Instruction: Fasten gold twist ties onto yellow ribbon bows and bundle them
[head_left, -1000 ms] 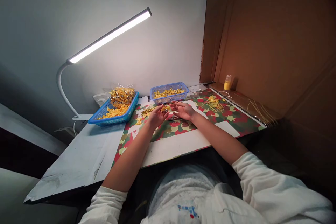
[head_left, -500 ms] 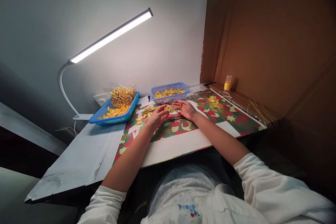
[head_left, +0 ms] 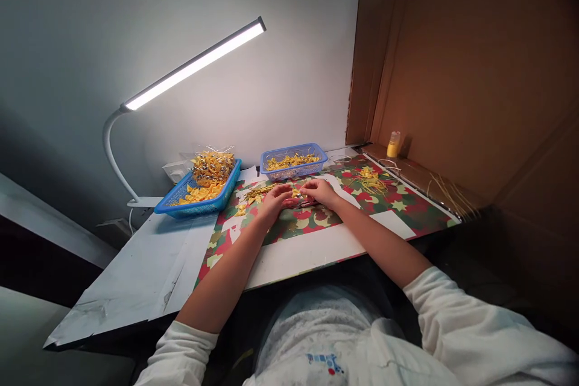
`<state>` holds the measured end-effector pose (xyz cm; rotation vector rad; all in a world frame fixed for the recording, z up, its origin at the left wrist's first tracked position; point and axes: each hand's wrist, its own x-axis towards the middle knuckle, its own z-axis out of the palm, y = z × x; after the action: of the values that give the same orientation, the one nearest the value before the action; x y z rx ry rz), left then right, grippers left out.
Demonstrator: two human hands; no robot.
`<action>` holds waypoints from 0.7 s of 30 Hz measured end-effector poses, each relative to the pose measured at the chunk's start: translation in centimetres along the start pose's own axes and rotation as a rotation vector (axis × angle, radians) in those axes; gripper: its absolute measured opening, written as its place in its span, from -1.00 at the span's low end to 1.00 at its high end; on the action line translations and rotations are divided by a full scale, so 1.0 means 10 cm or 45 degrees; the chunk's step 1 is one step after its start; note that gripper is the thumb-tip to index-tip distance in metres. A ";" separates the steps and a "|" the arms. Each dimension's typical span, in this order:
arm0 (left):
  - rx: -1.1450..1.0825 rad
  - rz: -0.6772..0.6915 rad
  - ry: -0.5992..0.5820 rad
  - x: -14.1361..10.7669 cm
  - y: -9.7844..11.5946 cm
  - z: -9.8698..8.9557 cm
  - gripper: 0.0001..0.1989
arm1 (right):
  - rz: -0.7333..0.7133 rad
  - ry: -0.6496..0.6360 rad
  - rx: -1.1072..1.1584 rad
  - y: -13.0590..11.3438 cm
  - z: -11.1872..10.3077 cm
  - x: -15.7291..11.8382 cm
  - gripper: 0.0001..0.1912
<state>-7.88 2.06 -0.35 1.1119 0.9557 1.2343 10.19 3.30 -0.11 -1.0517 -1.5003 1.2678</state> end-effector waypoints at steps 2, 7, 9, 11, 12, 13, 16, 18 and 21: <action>0.048 0.029 0.114 0.00 0.02 0.00 -0.66 | 0.053 -0.026 -0.108 -0.01 -0.08 0.04 -0.79; 0.113 0.015 0.213 0.02 0.02 -0.02 -0.69 | -0.090 0.148 0.226 -0.10 -0.20 0.19 -0.53; 0.144 0.030 0.189 0.02 0.01 -0.02 -0.69 | -0.107 0.102 0.350 -0.11 -0.22 0.21 -0.27; 0.165 0.046 0.171 0.02 0.01 -0.03 -0.69 | -0.089 0.063 0.361 -0.10 -0.22 0.19 -0.13; 0.167 0.050 0.169 0.02 0.00 -0.03 -0.69 | -0.086 0.064 0.352 -0.08 -0.21 0.18 -0.10; 0.166 0.049 0.168 0.03 0.00 -0.03 -0.69 | -0.086 0.070 0.342 -0.06 -0.21 0.17 -0.09; 0.193 0.057 0.174 0.03 -0.01 -0.04 -0.69 | -0.062 0.128 0.266 0.01 -0.19 0.19 -0.17; 0.235 0.073 0.184 0.04 -0.02 -0.04 -0.68 | -0.043 0.197 0.099 0.05 -0.19 0.23 -0.31; 0.281 0.095 0.182 0.02 -0.02 -0.04 -0.69 | -0.130 0.292 -0.438 0.08 -0.22 0.28 -0.58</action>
<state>-8.20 2.31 -0.57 1.2533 1.1901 1.3050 11.63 6.57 -0.41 -1.2758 -1.6030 0.8030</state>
